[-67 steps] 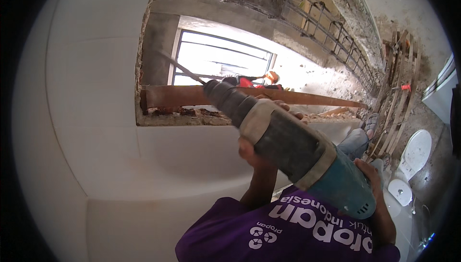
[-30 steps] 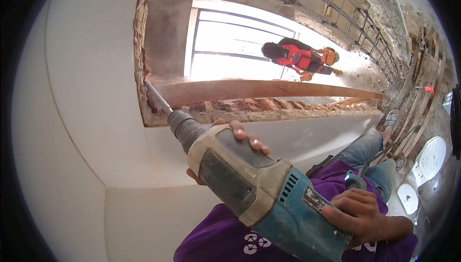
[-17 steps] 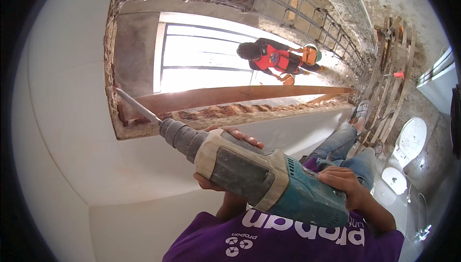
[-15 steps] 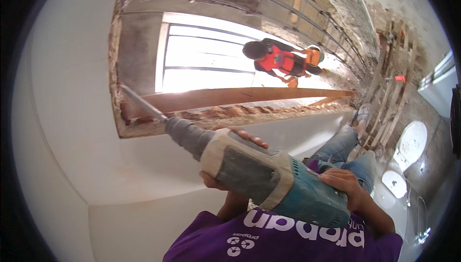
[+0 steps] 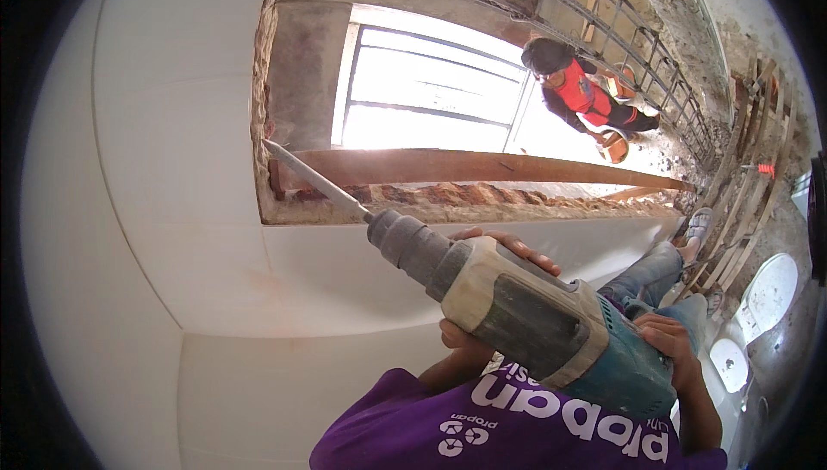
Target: The person uses a heavy-duty rotary hammer drill to demolish a masonry wall, creating a large opening. The operator systematically chips away at the wall surface, generating significant dust and debris while exposing the internal structure.
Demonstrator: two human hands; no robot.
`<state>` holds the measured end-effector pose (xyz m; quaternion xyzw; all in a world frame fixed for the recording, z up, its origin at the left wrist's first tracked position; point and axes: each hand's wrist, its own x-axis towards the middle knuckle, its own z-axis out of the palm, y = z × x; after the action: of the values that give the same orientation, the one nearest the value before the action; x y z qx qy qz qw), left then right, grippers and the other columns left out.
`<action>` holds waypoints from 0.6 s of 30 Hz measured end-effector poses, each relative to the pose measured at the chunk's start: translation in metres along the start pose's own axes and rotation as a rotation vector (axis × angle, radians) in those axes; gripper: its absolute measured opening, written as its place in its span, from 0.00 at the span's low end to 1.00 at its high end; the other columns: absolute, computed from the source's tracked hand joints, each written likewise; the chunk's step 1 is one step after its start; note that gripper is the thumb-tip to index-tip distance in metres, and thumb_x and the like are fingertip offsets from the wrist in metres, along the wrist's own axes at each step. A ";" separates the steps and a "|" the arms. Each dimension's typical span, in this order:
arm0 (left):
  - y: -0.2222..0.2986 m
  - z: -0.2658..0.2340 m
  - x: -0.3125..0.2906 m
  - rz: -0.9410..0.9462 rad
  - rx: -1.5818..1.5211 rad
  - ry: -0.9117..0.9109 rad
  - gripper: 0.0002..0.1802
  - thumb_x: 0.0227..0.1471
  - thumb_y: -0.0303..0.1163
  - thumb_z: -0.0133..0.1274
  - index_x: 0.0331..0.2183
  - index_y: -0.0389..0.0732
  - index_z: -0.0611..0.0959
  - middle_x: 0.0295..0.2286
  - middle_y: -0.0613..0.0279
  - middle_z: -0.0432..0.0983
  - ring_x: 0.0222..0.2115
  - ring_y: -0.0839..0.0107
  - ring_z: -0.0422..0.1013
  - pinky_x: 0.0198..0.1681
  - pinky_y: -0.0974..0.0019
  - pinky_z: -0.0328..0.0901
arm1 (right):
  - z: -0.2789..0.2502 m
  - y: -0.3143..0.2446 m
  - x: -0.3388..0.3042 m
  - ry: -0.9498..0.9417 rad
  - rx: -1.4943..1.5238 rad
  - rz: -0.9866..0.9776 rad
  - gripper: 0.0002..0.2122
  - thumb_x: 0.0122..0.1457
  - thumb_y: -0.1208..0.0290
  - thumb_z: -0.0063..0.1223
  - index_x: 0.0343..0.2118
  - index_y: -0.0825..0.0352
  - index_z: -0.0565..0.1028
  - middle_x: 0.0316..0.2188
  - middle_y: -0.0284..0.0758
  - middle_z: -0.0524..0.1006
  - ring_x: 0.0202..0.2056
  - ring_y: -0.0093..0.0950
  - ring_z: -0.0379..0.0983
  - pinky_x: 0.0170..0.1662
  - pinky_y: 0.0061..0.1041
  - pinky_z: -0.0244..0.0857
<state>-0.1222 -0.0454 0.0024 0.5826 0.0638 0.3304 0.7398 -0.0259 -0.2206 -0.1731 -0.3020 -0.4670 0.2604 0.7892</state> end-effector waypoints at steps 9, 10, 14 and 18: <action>-0.005 -0.020 0.002 -0.018 -0.085 -0.091 0.51 0.41 0.59 0.59 0.57 0.42 0.54 0.41 0.37 0.62 0.44 0.39 0.66 0.46 0.34 0.64 | 0.003 0.001 0.017 0.095 -0.011 -0.001 0.17 0.45 0.69 0.58 0.38 0.65 0.66 0.23 0.40 0.76 0.27 0.38 0.75 0.34 0.34 0.70; -0.004 -0.021 0.003 -0.021 -0.081 -0.106 0.52 0.40 0.59 0.59 0.57 0.42 0.54 0.41 0.37 0.62 0.44 0.39 0.65 0.46 0.35 0.64 | 0.003 0.001 0.017 0.071 -0.035 0.005 0.18 0.46 0.69 0.58 0.39 0.64 0.66 0.23 0.40 0.76 0.27 0.37 0.75 0.34 0.34 0.70; 0.001 -0.017 0.009 -0.035 -0.042 -0.142 0.53 0.40 0.59 0.60 0.57 0.42 0.53 0.41 0.38 0.62 0.45 0.39 0.65 0.47 0.35 0.64 | -0.002 0.011 0.004 -0.024 -0.079 -0.008 0.26 0.45 0.63 0.60 0.49 0.59 0.65 0.27 0.40 0.77 0.29 0.37 0.76 0.35 0.35 0.69; 0.005 -0.017 0.009 -0.041 -0.023 -0.181 0.53 0.40 0.58 0.61 0.56 0.41 0.53 0.42 0.39 0.62 0.46 0.40 0.64 0.48 0.36 0.64 | 0.003 0.010 0.001 -0.012 -0.071 -0.031 0.28 0.44 0.62 0.61 0.51 0.58 0.65 0.28 0.40 0.77 0.29 0.37 0.76 0.35 0.36 0.69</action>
<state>-0.1256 -0.0255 0.0044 0.6003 0.0046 0.2618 0.7557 -0.0298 -0.2123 -0.1783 -0.3210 -0.4854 0.2334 0.7790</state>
